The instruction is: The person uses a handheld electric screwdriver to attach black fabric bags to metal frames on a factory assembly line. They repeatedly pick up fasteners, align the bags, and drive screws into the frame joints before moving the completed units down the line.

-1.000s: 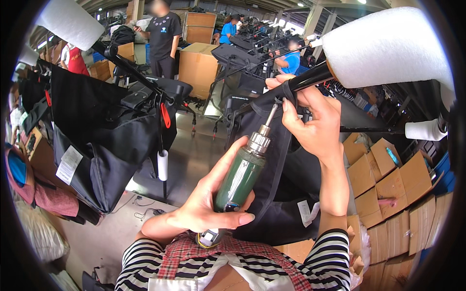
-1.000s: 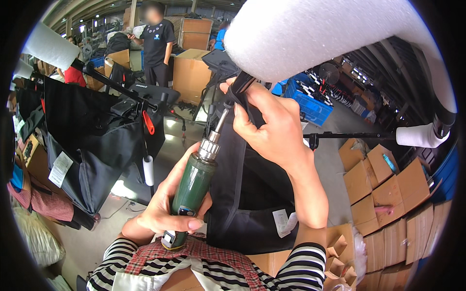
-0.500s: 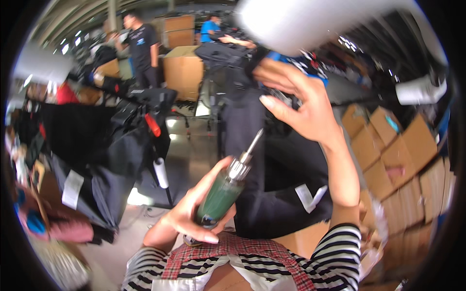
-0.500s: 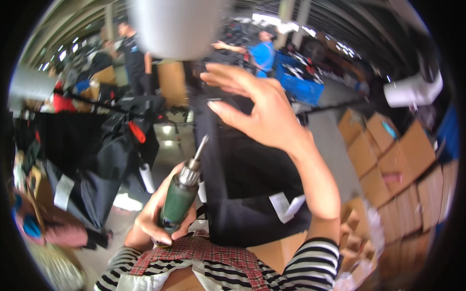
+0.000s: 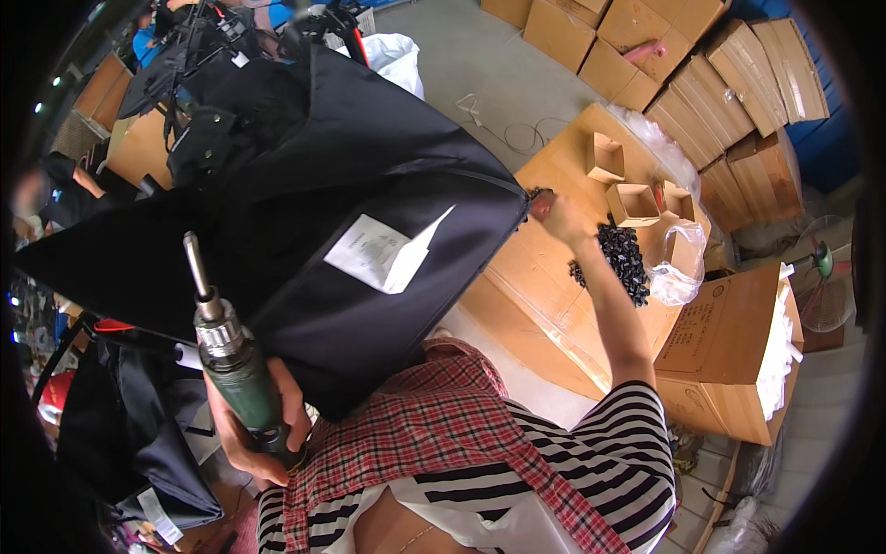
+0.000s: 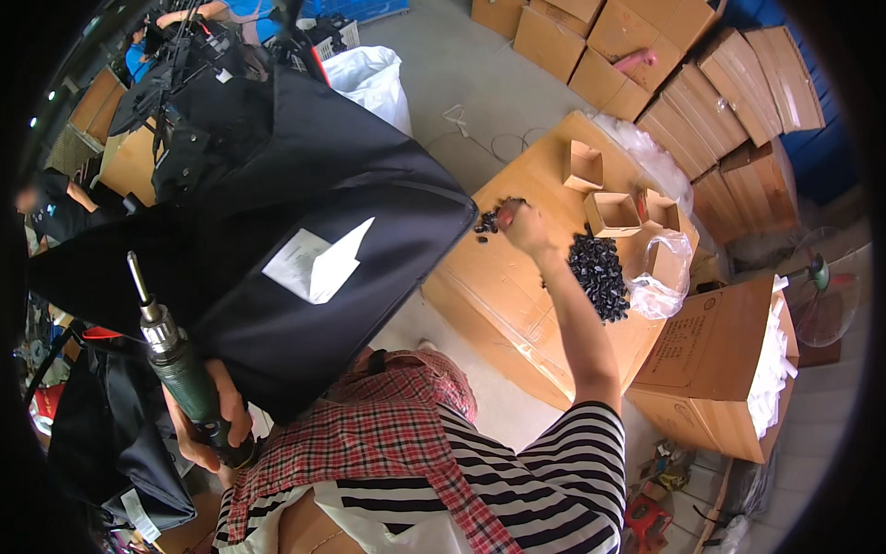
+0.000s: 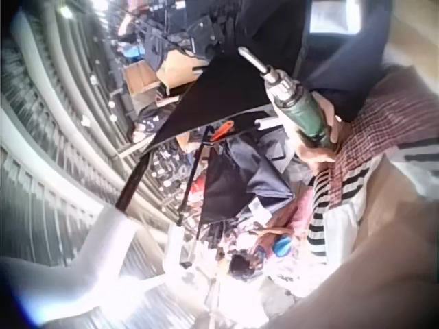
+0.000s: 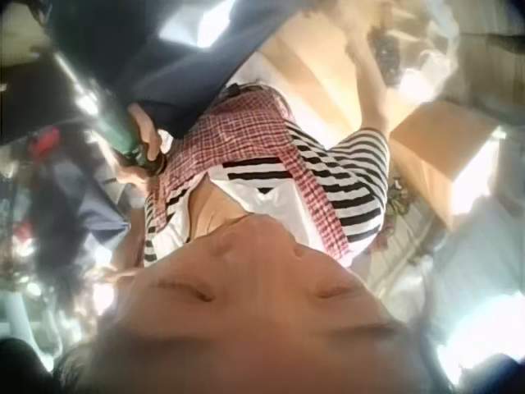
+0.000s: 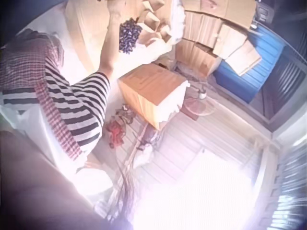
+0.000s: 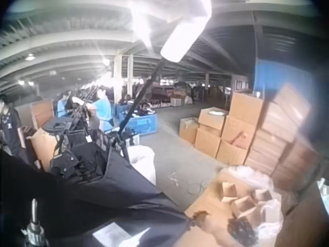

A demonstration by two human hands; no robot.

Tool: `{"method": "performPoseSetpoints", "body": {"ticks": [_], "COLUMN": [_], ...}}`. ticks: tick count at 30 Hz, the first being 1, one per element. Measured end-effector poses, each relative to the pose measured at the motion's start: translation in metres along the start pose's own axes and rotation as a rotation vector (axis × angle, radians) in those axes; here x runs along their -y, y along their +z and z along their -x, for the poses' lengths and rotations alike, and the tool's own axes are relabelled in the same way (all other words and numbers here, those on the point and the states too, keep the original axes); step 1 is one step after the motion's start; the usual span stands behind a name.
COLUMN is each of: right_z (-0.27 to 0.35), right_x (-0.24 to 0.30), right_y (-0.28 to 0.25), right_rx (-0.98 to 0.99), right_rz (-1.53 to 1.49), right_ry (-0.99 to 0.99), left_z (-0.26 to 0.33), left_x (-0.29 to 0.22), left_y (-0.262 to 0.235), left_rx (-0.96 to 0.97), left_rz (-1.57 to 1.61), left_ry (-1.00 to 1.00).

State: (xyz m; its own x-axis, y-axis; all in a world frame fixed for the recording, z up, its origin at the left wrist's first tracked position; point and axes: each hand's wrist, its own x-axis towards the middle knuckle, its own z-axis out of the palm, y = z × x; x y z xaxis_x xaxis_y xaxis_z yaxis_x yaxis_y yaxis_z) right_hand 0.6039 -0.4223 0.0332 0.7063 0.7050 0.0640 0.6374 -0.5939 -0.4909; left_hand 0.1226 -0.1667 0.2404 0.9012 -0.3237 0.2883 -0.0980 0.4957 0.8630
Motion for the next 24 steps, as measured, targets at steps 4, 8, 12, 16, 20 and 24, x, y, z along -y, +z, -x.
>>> {"method": "performPoseSetpoints", "body": {"ticks": [4, 8, 12, 16, 20, 24], "right_z": [0.018, 0.01, 0.007, 0.003, -0.033, -0.011], "right_x": [-0.053, -0.04, -0.05, -0.064, 0.049, 0.229], "right_y": [0.082, 0.093, 0.098, 0.075, -0.052, -0.138], "right_rx": [-0.145, -0.155, -0.143, -0.216, -0.315, -0.145], "right_rz": [-0.218, -0.033, 0.115, 0.095, -0.573, -0.959], "right_ry": [0.005, 0.093, -0.019, -0.24, -0.34, -0.6], "left_z": [-0.006, 0.009, -0.023, -0.011, -0.019, -0.015], "left_x": [0.007, 0.033, 0.031, 0.018, 0.002, 0.0], "left_y": [0.006, 0.042, 0.068, 0.08, 0.078, 0.078], "left_rx": [-0.075, -0.682, -0.911, -0.754, -0.628, -0.564], "left_rz": [-0.045, -0.068, 0.01, -0.136, -0.237, -0.317], "left_ry": [0.098, 0.424, 0.44, 0.284, 0.217, 0.217]}}
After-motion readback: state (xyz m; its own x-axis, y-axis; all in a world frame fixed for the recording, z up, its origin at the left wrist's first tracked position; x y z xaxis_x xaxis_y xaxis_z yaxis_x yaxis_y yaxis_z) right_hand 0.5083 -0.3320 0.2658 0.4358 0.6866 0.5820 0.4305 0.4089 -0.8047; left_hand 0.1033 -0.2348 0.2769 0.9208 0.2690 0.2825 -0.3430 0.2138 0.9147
